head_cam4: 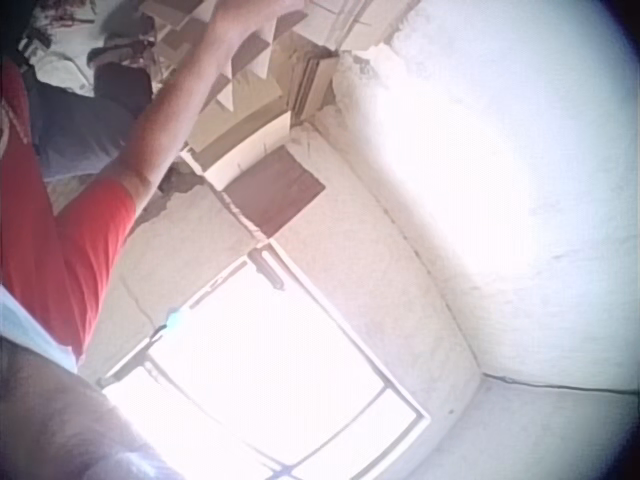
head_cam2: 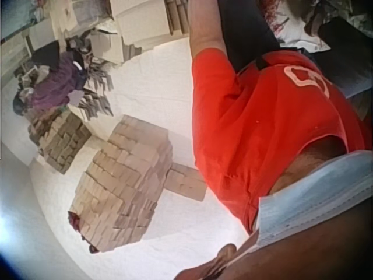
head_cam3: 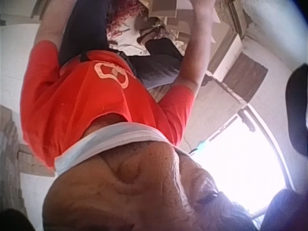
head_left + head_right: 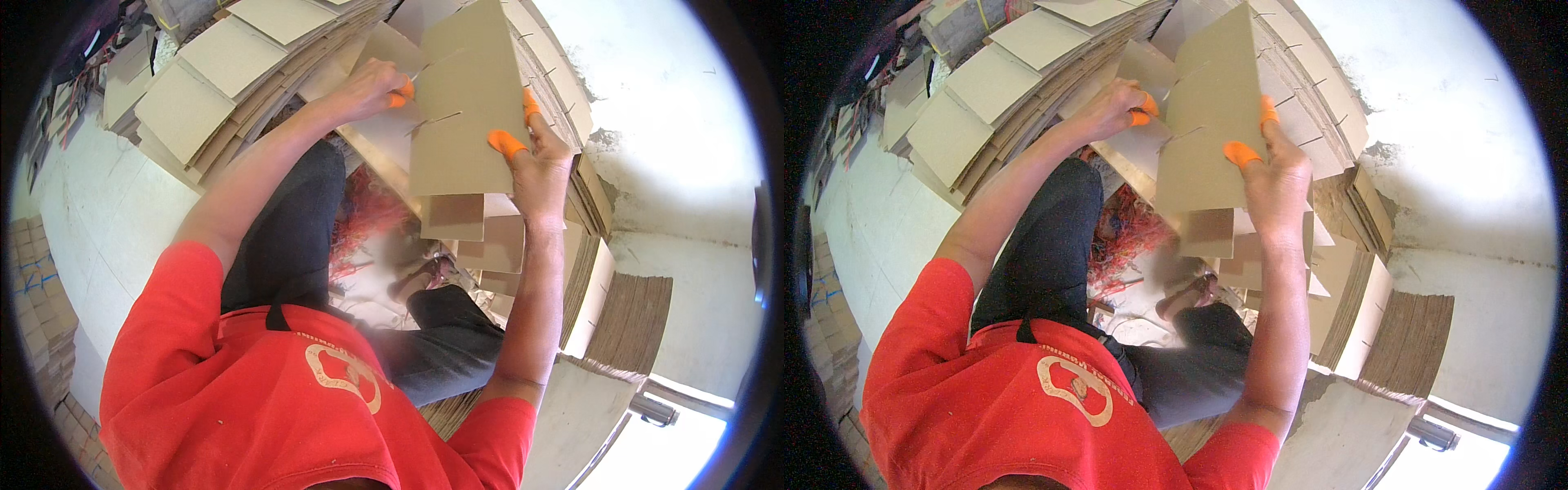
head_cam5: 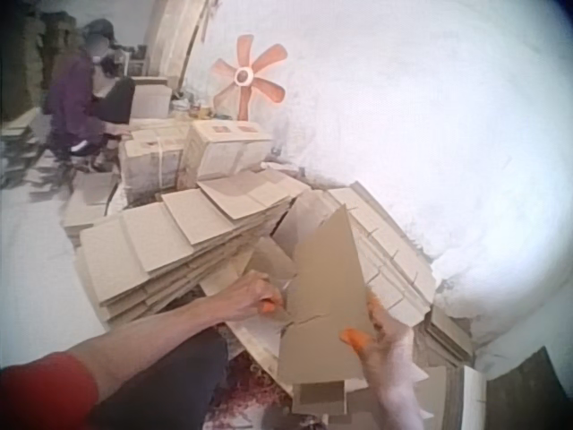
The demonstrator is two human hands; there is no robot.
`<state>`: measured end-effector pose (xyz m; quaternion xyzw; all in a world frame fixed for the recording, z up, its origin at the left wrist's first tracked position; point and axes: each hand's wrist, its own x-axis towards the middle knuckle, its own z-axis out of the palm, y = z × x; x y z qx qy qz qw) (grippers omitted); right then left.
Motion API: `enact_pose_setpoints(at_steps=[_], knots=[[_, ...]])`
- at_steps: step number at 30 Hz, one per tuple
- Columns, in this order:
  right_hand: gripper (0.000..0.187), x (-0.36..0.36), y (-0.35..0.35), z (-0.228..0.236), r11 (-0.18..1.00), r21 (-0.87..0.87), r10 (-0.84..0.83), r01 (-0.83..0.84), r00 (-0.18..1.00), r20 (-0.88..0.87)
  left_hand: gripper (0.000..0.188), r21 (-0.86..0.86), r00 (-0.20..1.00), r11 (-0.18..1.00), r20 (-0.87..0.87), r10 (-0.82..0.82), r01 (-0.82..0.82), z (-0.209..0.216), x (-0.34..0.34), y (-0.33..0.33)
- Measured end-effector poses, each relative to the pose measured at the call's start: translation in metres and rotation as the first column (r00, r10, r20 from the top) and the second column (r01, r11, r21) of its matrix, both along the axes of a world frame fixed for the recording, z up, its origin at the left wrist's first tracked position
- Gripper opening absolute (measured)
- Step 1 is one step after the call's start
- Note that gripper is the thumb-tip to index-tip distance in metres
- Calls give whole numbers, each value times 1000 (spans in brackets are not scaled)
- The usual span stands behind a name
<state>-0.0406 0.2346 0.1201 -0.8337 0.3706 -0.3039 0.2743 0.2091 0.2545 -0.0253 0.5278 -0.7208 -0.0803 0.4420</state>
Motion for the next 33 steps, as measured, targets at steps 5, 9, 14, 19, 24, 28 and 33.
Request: enact_pose_setpoints(at_steps=[5, 9, 14, 19, 24, 28, 33], knots=[[61, 15, -5, -24, 999, -29, 21, -26, 989, -149, 15, 28, 1000, 1000, 26, 4, -5, -5, 3, -7], [65, 24, -1, -48, 986, -146, 43, -82, 967, -251, 16, 49, 1000, 999, 16, 9, -9, -6, -1, -12], [68, 34, 1, -52, 992, 10, 123, -128, 933, -338, 19, 121, 998, 991, 27, 61, -64, -1, -2, -16], [68, 43, 2, -55, 980, 191, 165, -64, 796, -583, 15, 160, 997, 986, 53, 48, -56, 1, -2, -17], [53, 32, 14, -71, 992, 60, 127, -113, 805, -579, 30, 193, 987, 972, 122, 108, -131, 10, -7, -12], [56, -12, -18, -67, 979, -181, -142, 89, 942, -304, 67, 24, 953, 994, 289, 92, -103, 22, -11, -3], [68, -132, -83, -90, 693, -636, -644, 339, 688, -335, 98, 93, 871, 982, 453, -189, 164, 52, -46, -24]])
